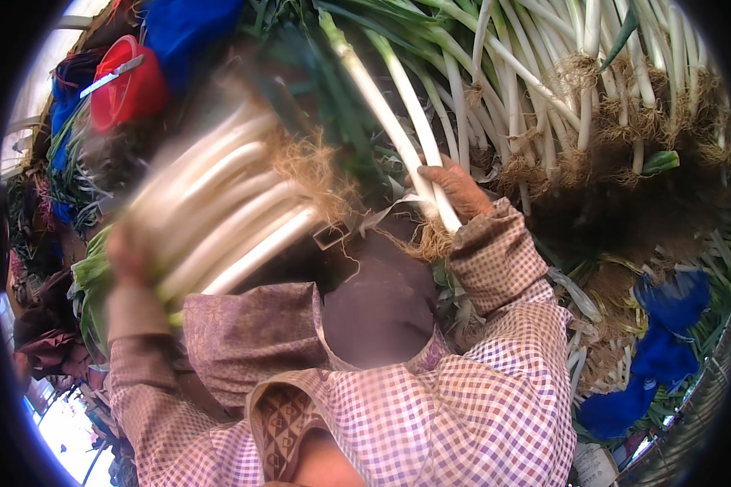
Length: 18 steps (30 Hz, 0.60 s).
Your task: The person repeatedly picks up bunches of green onions from a large pile, aligns them, and places them into a neat stack. The person handles the vegetables by hand, sorting them one bunch at a time.
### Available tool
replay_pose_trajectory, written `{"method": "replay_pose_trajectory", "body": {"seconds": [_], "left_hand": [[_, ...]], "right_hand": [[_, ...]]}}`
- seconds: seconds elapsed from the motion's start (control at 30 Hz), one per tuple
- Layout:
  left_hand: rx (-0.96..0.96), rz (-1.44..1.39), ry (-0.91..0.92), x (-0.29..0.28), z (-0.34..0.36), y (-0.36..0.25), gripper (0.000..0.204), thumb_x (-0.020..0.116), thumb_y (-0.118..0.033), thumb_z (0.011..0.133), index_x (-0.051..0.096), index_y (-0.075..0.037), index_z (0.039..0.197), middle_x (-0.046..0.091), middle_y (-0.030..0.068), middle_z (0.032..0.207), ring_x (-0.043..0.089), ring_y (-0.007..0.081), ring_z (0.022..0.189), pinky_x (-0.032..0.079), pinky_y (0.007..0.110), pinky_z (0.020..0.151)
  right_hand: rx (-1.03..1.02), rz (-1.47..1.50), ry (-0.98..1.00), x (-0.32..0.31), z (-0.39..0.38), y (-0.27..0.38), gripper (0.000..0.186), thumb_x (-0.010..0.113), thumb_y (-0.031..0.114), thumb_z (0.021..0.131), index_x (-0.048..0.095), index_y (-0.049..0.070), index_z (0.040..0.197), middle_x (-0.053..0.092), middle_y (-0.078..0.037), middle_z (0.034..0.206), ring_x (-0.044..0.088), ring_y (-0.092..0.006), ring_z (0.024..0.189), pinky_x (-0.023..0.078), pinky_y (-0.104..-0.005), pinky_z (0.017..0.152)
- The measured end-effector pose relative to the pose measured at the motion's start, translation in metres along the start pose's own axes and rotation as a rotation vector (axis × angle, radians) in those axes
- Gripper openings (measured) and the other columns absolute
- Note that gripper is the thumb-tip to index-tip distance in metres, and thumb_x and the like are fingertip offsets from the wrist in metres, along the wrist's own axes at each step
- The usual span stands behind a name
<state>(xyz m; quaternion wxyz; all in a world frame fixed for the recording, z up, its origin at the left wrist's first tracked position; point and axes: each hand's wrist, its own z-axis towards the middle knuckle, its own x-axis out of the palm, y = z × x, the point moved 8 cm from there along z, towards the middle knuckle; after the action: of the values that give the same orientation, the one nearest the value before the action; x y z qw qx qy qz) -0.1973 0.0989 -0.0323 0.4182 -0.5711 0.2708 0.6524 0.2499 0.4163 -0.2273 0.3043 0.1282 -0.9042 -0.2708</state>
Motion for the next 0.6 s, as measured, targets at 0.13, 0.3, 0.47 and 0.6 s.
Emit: {"method": "replay_pose_trajectory", "body": {"seconds": [0.13,0.3,0.47,0.6], "left_hand": [[-0.077,-0.025,0.05,0.02,0.0,0.021,0.042,0.067,-0.041,0.079,0.065,-0.008,0.104,0.065,0.0157,0.101,0.06,0.0336,0.095,0.045,0.041,0.087],[0.042,0.198,0.164,0.039,0.011,0.015,0.046,0.057,-0.045,0.085,0.06,-0.007,0.111,0.062,0.0161,0.105,0.057,0.0336,0.1,0.043,0.043,0.087],[0.123,0.497,0.37,0.004,0.023,-0.054,0.046,0.055,-0.044,0.086,0.059,-0.007,0.113,0.06,0.014,0.106,0.056,0.0312,0.101,0.043,0.043,0.084],[0.407,-0.227,0.211,-0.036,0.028,-0.217,0.051,0.072,-0.028,0.077,0.055,-0.004,0.118,0.057,0.016,0.113,0.056,0.0323,0.103,0.046,0.04,0.089]], "right_hand": [[0.061,-0.059,-0.055,0.013,-0.008,-0.037,0.051,0.062,0.023,0.09,0.041,-0.004,0.127,0.065,-0.017,0.094,0.068,-0.0224,0.073,0.058,-0.0276,0.055],[0.056,-0.142,0.001,0.019,-0.048,-0.017,0.047,0.063,0.012,0.087,0.042,-0.002,0.127,0.065,-0.018,0.102,0.064,-0.0171,0.07,0.055,-0.0251,0.056],[-0.05,-0.227,0.039,0.039,-0.149,0.019,0.054,0.067,0.004,0.078,0.043,-0.002,0.126,0.064,-0.013,0.1,0.064,-0.0172,0.082,0.054,-0.026,0.071],[-0.018,-0.241,0.005,0.054,-0.254,0.02,0.061,0.068,0.003,0.077,0.039,-0.001,0.131,0.064,-0.014,0.102,0.064,-0.017,0.085,0.055,-0.0248,0.07]]}}
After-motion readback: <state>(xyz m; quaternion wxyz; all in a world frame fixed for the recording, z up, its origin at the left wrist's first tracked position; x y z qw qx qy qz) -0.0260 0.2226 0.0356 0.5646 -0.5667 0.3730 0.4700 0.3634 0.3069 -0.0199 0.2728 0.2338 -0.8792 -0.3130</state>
